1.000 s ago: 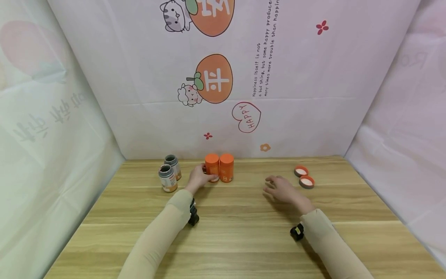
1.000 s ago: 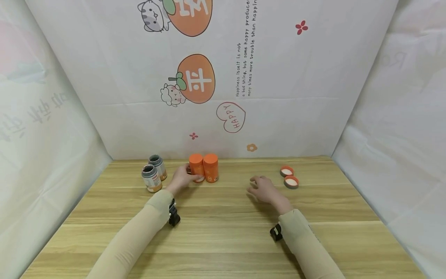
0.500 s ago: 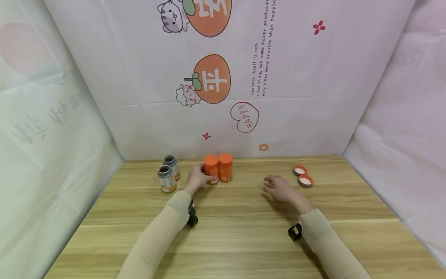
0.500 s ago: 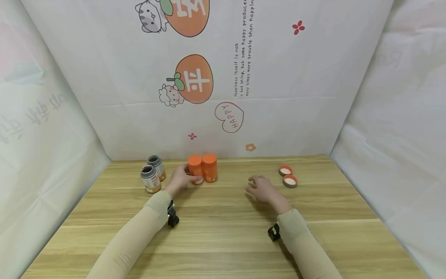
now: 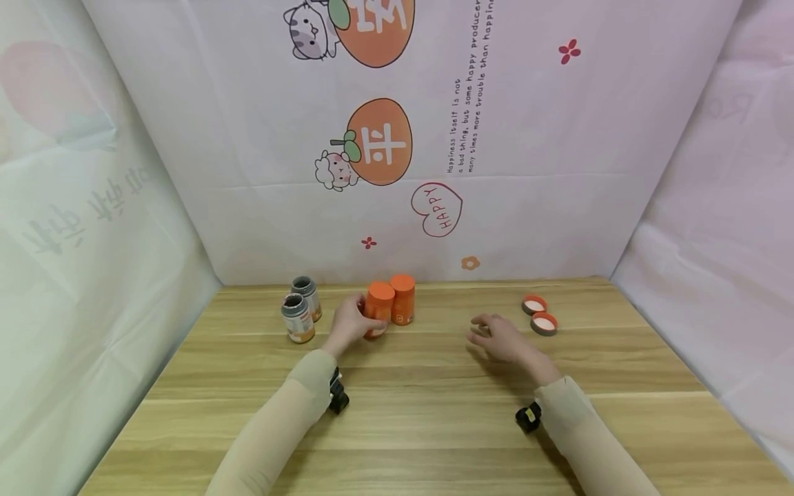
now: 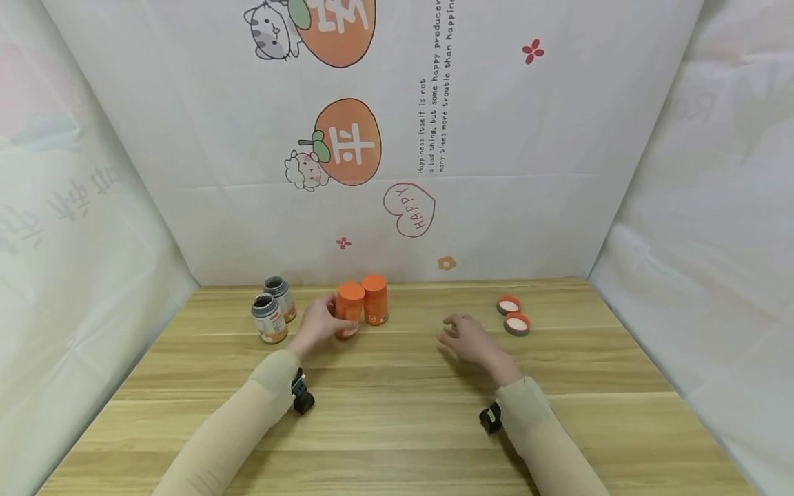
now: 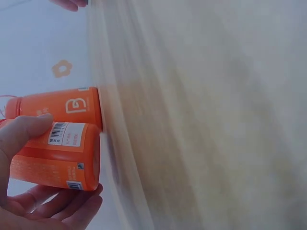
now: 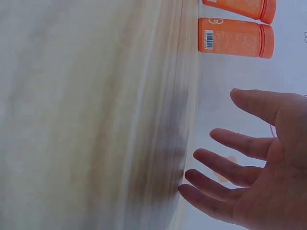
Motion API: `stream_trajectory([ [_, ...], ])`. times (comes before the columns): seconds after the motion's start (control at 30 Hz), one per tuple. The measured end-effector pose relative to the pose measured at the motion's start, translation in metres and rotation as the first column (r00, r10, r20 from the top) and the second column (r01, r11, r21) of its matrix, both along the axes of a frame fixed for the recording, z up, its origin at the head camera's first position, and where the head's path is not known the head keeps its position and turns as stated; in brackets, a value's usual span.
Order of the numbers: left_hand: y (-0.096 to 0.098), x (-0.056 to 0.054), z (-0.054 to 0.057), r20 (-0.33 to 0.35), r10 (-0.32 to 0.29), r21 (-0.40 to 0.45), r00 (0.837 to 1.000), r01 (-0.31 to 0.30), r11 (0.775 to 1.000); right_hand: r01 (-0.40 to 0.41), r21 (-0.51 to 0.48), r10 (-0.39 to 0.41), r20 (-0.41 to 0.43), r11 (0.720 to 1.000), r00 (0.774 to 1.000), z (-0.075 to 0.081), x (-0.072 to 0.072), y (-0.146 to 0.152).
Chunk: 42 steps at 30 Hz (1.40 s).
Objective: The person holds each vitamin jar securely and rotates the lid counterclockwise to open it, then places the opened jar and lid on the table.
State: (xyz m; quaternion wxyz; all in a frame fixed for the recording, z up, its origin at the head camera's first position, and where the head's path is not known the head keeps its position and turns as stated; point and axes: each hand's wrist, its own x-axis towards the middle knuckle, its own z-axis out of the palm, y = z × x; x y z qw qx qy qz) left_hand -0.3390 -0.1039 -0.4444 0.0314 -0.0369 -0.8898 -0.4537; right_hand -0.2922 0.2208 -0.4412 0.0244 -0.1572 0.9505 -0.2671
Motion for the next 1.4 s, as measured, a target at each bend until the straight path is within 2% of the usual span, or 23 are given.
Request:
stream_trajectory([
  [0.2, 0.004, 0.010, 0.002, -0.021, -0.028, -0.010, 0.999, 0.028, 1.000, -0.006, -0.004, 0.006, 0.004, 1.000, 1.000, 0.000, 0.002, -0.001],
  [0.5, 0.008, 0.022, 0.003, -0.052, -0.016, -0.029, 0.998, 0.015, 0.999, -0.027, -0.010, 0.027, 0.006, 1.000, 1.000, 0.002, 0.008, -0.007],
  [0.93, 0.014, 0.041, 0.007, -0.076, -0.064, -0.008, 0.995, 0.064, 0.998, -0.044, -0.025, 0.044, 0.013, 0.999, 0.999, 0.010, 0.018, -0.012],
  [1.1, 0.016, 0.047, 0.007, -0.091, -0.081, -0.020, 0.993, 0.079, 0.997, -0.052, -0.031, 0.052, 0.012, 0.998, 0.999, 0.009, 0.018, -0.011],
  [1.4, 0.020, 0.057, 0.008, -0.113, -0.108, -0.007, 0.988, 0.107, 0.994, -0.049, -0.062, 0.046, -0.036, 0.997, 0.998, 0.007, 0.020, -0.013],
])
